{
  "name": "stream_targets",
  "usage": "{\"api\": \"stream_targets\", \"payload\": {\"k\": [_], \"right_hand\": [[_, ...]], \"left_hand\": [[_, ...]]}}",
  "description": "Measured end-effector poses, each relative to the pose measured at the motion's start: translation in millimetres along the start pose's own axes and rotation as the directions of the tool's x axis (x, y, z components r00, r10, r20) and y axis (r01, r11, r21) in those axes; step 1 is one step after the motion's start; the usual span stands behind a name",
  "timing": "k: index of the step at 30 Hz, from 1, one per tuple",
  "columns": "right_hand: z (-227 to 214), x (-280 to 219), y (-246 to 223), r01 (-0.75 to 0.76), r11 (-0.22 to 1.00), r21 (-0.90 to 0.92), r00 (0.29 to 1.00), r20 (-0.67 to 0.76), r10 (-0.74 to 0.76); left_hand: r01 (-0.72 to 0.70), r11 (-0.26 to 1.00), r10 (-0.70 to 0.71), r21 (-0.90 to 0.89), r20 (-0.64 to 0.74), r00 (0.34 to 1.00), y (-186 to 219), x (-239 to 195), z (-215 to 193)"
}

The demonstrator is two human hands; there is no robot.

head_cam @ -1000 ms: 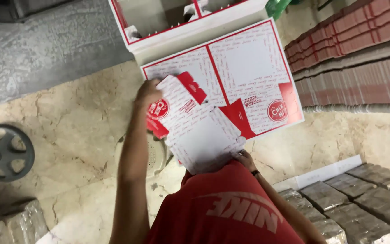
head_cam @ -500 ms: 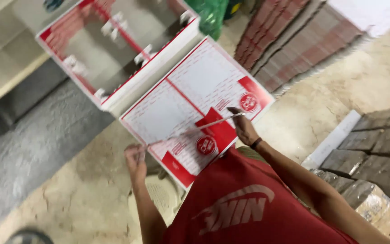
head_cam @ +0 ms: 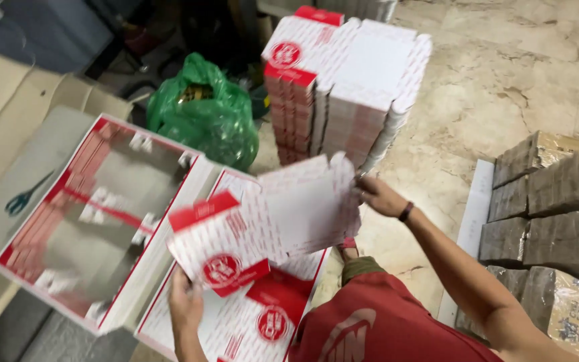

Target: Folding flat cardboard sheets into assembled boxes in a factory setting.

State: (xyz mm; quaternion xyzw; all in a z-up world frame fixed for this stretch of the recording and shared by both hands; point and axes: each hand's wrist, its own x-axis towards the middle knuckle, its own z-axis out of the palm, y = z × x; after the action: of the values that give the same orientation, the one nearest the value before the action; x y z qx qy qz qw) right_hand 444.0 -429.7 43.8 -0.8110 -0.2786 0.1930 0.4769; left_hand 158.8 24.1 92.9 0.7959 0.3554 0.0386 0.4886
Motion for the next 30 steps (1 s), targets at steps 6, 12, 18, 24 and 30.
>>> {"api": "stream_targets", "payload": {"k": [6, 12, 18, 24, 30], "right_hand": [[-190.1, 35.1, -3.7, 0.128, 0.951, 0.283, 0.897, -0.442, 0.010], [-287.3, 94.0, 12.6, 0.176, 0.859, 0.481, 0.820, -0.554, 0.142], [-309.3, 122.3, 91.6, -0.477, 0.870, -0.128, 0.737, -0.597, 0.316], [-294.8, 168.7, 120.7, 0.099, 0.974, 0.204, 0.717, -0.693, 0.073], [-268.6, 188.2, 110.6, 0.209, 0.970, 0.125, 0.580, -0.814, -0.021]], "left_hand": [[-0.468, 0.878, 0.443, -0.100, -0.200, 0.874, 282.4, 131.6, 82.7], [-0.717, 0.673, 0.717, -0.183, -0.074, 0.693, 418.2, 252.0, 176.7], [-0.435, 0.886, 0.413, 0.159, 0.155, 0.898, 343.1, 309.4, 255.2], [-0.369, 0.888, 0.297, -0.275, -0.271, 0.916, 342.7, 287.3, 292.1], [-0.236, 0.833, -0.001, -0.501, -0.428, 0.904, 346.5, 293.4, 317.5]]}}
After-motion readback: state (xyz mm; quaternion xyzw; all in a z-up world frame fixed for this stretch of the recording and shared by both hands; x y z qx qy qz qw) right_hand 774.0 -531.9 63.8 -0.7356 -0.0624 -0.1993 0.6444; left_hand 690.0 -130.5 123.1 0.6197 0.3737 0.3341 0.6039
